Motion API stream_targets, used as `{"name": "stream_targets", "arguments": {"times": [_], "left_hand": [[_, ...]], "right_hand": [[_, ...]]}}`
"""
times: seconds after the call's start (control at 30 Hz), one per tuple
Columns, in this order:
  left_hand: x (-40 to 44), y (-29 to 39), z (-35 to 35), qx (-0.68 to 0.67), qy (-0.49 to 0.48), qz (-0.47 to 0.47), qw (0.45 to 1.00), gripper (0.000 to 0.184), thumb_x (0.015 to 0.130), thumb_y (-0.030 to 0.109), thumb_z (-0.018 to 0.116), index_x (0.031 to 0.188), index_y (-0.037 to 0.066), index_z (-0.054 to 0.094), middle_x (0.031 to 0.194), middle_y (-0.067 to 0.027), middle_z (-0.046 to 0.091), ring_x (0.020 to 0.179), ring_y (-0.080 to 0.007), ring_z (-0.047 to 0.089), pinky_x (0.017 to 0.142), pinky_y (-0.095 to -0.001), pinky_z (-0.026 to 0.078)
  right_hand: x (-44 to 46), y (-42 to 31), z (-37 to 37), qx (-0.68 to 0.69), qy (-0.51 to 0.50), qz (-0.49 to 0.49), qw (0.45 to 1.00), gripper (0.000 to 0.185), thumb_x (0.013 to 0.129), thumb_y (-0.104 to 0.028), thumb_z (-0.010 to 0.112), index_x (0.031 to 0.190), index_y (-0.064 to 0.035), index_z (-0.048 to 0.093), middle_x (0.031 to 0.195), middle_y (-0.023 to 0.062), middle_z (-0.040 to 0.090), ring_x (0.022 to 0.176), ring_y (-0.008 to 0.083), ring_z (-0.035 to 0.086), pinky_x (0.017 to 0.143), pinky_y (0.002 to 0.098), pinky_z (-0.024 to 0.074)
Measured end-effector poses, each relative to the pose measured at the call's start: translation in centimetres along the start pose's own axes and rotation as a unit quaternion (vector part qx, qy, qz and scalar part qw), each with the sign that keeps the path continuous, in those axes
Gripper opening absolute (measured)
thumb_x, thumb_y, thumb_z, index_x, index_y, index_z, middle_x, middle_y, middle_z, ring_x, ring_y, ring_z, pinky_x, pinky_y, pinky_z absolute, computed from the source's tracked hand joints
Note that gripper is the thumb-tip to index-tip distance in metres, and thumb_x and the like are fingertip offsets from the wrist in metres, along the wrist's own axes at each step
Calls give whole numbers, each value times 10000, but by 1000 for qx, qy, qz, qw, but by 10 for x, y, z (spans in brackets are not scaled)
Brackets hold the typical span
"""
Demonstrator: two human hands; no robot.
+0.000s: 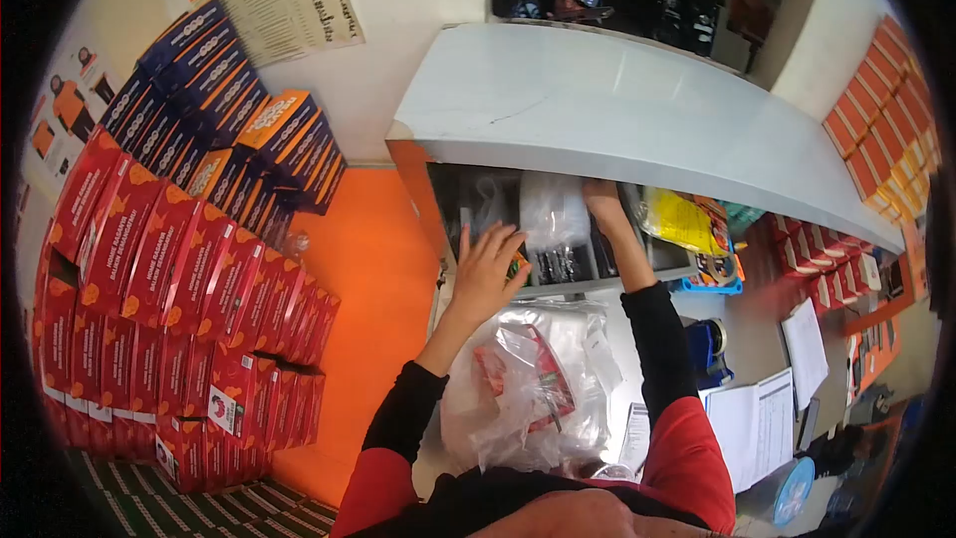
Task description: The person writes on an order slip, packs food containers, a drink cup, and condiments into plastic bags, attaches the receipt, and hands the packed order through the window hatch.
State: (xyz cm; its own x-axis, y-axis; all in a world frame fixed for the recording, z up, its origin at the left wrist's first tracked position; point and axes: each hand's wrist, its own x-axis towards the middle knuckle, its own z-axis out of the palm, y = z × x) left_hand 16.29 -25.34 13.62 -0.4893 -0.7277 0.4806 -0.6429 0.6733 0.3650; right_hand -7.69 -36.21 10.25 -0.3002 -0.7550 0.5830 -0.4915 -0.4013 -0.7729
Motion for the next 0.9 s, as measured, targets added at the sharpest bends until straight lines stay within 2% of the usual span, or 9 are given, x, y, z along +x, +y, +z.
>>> {"name": "stream_targets", "arguments": {"times": [0.13, 0.3, 0.33, 0.37, 0.4, 0.5, 0.6, 0.77, 0.9], "left_hand": [[9, 61, -49, -94, 24, 147, 984, 766, 612, 224, 776, 1272, 130, 398, 1289, -105, 443, 1255, -321, 354, 1057, -510, 209], [-27, 65, -50, -164, 150, 210, 952, 573, 609, 61, 693, 1159, 82, 533, 1110, -128, 588, 1046, -323, 550, 929, -442, 399], [-41, 67, -52, -183, 171, 174, 952, 545, 614, 49, 685, 1139, 60, 540, 1055, -134, 610, 990, -328, 578, 885, -422, 430], [-52, 68, -56, -201, 192, 139, 950, 517, 619, 38, 678, 1119, 38, 547, 999, -141, 632, 934, -333, 606, 841, -402, 462], [-60, 73, -71, -214, 173, 92, 957, 439, 679, 15, 654, 1101, -5, 532, 917, -146, 645, 837, -305, 636, 729, -350, 489], [-73, 101, -119, -374, 102, -71, 919, 374, 748, 34, 635, 1104, -1, 525, 922, -145, 639, 870, -254, 636, 748, -321, 482], [-86, 121, -151, -454, 57, -39, 888, 536, 754, 17, 625, 1249, 22, 419, 1094, -107, 566, 999, -178, 561, 847, -282, 434], [-112, 127, -160, -501, 2, -24, 865, 685, 717, -33, 609, 1336, 45, 326, 1266, -86, 428, 1145, -156, 434, 952, -278, 354], [-129, 134, -164, -532, -38, 3, 846, 690, 707, -29, 616, 1331, 51, 333, 1257, -91, 430, 1142, -164, 440, 952, -289, 359]], "right_hand": [[-35, -92, -60, 167, -141, 281, 935, 276, 893, -198, 452, 1028, 11, 572, 949, 114, 619, 865, 201, 570, 778, 311, 440], [-106, -160, -79, 224, -246, 405, 852, 256, 887, -228, 472, 1004, -42, 602, 947, 60, 613, 749, 127, 587, 626, 283, 478], [-119, -174, -93, 246, -359, 318, 842, 269, 880, -244, 492, 980, -22, 606, 892, 53, 626, 678, 132, 592, 570, 273, 482], [-128, -191, -94, 142, -337, 364, 856, 267, 882, -232, 505, 948, 7, 605, 802, 38, 629, 605, 126, 577, 517, 281, 476], [-131, -202, -100, 53, -282, 225, 931, 256, 887, -223, 506, 946, 6, 605, 792, 48, 626, 625, 133, 586, 532, 274, 471], [-124, -252, -118, 81, -87, -6, 993, 162, 868, -156, 555, 953, -35, 620, 838, 79, 636, 745, 157, 599, 607, 231, 434], [-133, -324, -127, 0, -118, -167, 979, 141, 798, -137, 631, 907, -48, 639, 821, 67, 644, 746, 176, 597, 580, 264, 457], [-158, -345, -134, -82, -286, -155, 942, 198, 727, -159, 703, 885, -52, 652, 852, 75, 645, 784, 217, 622, 562, 299, 485], [-172, -362, -132, -34, -176, -95, 979, 151, 742, -118, 695, 880, -66, 662, 780, 17, 650, 698, 151, 619, 564, 259, 460]]}}
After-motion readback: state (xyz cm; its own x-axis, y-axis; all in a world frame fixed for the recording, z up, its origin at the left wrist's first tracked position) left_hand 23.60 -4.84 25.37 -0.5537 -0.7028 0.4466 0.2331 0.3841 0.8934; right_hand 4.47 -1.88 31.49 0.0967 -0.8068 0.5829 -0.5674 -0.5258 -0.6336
